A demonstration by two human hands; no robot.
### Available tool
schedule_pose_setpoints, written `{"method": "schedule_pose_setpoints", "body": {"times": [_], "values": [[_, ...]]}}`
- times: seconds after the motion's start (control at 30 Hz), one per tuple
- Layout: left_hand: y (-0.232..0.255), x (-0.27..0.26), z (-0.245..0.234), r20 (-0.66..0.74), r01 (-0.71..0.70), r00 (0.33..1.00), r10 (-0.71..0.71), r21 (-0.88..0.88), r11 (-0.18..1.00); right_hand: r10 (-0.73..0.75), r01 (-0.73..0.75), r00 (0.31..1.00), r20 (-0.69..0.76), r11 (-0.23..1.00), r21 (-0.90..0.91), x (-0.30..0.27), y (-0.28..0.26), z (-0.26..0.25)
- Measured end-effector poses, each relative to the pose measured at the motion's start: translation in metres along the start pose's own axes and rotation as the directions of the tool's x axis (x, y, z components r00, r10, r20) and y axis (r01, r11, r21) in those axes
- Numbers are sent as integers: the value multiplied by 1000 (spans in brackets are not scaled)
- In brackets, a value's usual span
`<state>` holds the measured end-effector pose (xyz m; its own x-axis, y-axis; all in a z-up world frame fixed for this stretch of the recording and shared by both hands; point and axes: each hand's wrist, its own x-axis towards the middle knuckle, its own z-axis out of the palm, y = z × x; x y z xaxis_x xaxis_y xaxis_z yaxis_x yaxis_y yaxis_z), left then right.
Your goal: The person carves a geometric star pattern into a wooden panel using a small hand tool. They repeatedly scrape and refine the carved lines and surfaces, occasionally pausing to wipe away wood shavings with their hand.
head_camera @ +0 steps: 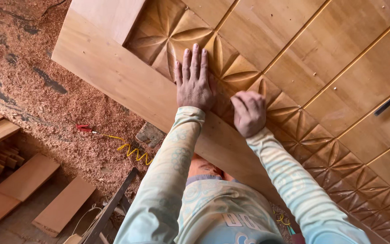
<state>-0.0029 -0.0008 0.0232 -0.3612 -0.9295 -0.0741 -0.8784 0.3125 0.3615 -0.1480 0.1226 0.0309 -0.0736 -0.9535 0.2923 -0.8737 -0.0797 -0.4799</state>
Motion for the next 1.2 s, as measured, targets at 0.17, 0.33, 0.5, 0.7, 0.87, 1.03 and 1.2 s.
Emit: {"method": "schedule_pose_setpoints", "body": {"times": [0.17, 0.33, 0.5, 0.7, 0.87, 1.03, 1.2], "values": [[0, 1, -1, 11, 7, 1000, -7, 7, 1000, 8, 14, 930, 368, 998, -57, -31, -9, -26], [-2, 0, 1, 21, 8, 1000, -9, 13, 1000, -25, 45, 888, 458, 999, -31, -21, -3, -1], [-1, -2, 0, 25, 5, 1000, -5, -5, 1000, -50, 55, 835, 548, 998, 8, -24, 2, -18], [-4, -2, 3, 31, -12, 999, 11, 36, 999, -85, 118, 813, 576, 993, -19, -10, 10, -5], [-1, 1, -1, 42, -2, 999, 2, 14, 1000, -117, 145, 786, 607, 989, 2, -11, 12, -16], [-3, -1, 3, 17, -6, 1000, 5, 20, 1000, -90, 156, 762, 641, 987, -46, -9, 13, -6], [-3, -2, 1, 72, -2, 997, 0, 33, 999, -101, 130, 765, 636, 992, 2, -15, 11, -21]]}}
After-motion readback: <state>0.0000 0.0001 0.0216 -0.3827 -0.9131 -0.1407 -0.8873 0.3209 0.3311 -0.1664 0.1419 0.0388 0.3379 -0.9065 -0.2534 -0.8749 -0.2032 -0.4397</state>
